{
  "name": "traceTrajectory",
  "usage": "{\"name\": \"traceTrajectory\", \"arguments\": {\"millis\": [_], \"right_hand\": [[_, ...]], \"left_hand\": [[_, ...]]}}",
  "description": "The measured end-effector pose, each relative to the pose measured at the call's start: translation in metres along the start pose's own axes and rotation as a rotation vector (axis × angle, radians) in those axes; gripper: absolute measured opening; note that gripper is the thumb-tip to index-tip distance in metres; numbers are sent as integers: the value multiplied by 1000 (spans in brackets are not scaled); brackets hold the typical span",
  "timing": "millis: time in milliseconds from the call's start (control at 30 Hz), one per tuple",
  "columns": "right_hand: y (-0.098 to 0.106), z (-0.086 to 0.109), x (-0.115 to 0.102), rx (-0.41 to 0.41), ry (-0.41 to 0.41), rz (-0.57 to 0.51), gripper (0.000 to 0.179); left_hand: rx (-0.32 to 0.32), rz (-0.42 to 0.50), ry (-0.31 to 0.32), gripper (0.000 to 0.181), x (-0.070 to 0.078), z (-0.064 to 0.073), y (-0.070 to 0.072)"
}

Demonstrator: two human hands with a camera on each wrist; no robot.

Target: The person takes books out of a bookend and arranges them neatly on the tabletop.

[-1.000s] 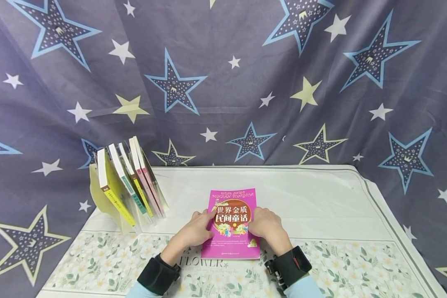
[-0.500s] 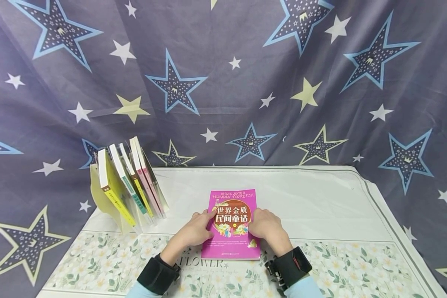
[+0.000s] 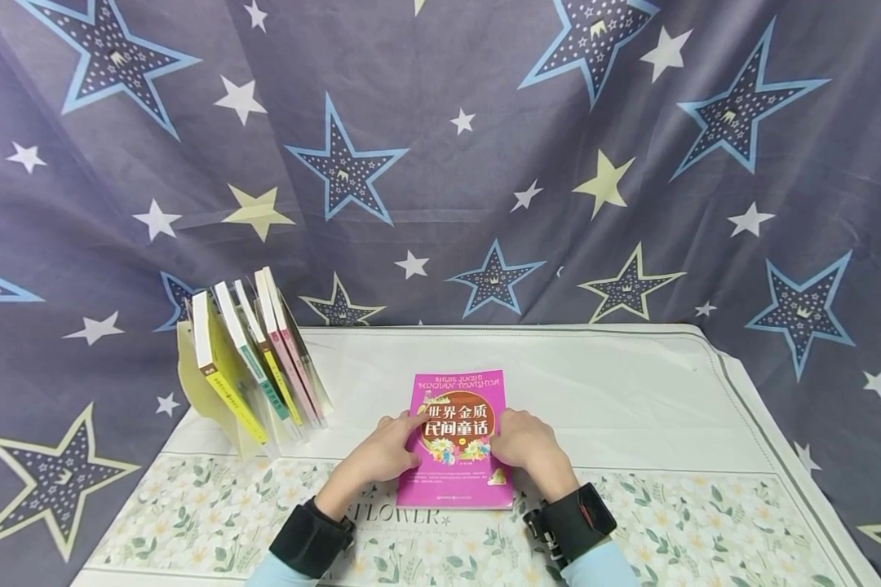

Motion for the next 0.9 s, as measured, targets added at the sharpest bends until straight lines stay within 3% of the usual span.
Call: {"name": "traceTrajectory", "arguments": {"millis": [767,900], "right_hand": [[-5,0,-3,-62,58,39,30],[-4,1,-5,-55,64,55,48]], "left_hand": [[-41,16,9,60,-2,5,5],[-49,5,-14,56,-1,5,6]]}}
Point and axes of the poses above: each hand's wrist, its own z-axis away from the middle knuckle, its own y-axis out of the back of the hand, x = y × z, the point moved 10 cm from there along -z, towards the middle knuckle, and after that the axes turned 4 degrees about -x, right-handed, at the moved point
